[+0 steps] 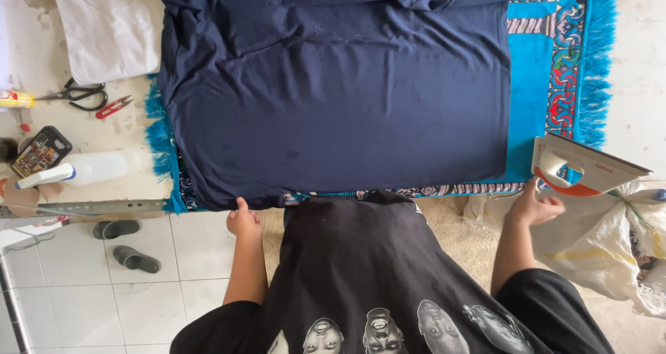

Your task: A person prepares and irons a dark blue t-shirt on a padded surface.

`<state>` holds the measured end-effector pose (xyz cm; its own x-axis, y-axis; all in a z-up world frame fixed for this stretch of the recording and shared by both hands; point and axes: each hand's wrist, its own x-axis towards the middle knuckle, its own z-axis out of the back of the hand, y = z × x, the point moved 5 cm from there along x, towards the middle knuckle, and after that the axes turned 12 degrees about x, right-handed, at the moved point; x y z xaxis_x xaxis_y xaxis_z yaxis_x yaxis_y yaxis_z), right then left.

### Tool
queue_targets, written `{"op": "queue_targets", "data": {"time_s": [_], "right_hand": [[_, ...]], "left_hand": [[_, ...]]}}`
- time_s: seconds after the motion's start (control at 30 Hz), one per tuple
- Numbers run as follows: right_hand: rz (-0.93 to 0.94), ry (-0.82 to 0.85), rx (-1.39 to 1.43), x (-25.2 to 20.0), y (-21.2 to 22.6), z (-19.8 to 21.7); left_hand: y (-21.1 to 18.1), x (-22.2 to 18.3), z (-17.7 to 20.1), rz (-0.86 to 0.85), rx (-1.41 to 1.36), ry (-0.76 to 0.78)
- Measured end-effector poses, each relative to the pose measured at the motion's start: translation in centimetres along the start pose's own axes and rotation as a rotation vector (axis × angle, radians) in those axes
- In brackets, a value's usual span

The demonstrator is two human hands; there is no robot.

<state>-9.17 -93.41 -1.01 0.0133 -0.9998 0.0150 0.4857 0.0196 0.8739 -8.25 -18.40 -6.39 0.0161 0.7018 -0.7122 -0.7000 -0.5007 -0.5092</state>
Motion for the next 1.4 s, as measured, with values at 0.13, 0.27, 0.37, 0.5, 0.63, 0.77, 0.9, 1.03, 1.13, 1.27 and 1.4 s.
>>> {"op": "queue_targets", "data": {"time_s": [0.13, 0.27, 0.37, 0.5, 0.63, 0.77, 0.9, 1.03, 1.13, 1.27, 1.4], "right_hand": [[0.268, 0.155, -0.026, -2.6, -5.3, -2.1], [0.399, 0.287, -0.216, -2.5, -6.5, -4.3], [0.547, 0.367, -0.416, -3.2, -4.3, -4.6], [0.685, 0.531, -0.717, -2.7, -4.2, -6.1], [0.573, 0.583, -0.682, 1.4, -7.7, -7.6], [-0.088, 0.753, 0.017, -1.3, -2.6, -6.9], [-0.252, 0.831, 0.118, -3.5, 2.0, -5.7], [-0.173, 0.837, 0.145, -5.8, 6.5, -4.7], [-0.167, 0.875, 0.215, -5.0, 6.4, -5.3], [-0.26, 0.875, 0.332, -4.4, 6.9, -7.5], [-0.354, 0.864, 0.536, -3.8, 8.8, -11.7]], "left_hand": [[2.7, 5.9, 0.4, -0.019, 0.044, 0.1], [-2.2, -1.9, 1.2, -0.145, -0.077, 0.156], [-2.9, -1.9, 1.6, -0.181, -0.104, 0.136], [-0.1, 5.5, 3.4, -0.337, -0.097, -0.034], [-1.6, 6.8, 6.1, -0.381, 0.387, -0.136], [-7.4, 2.5, 8.1, -0.324, 0.488, -0.043], [-11.0, -1.0, 8.5, -0.286, 0.172, 0.296], [-13.5, -2.2, 8.0, -0.292, 0.143, 0.334], [-15.4, -1.7, 7.0, -0.32, 0.001, 0.373], [-18.6, -2.7, 5.4, -0.172, -0.059, 0.368], [-21.1, 0.4, 0.4, -0.142, -0.462, 0.626]]}}
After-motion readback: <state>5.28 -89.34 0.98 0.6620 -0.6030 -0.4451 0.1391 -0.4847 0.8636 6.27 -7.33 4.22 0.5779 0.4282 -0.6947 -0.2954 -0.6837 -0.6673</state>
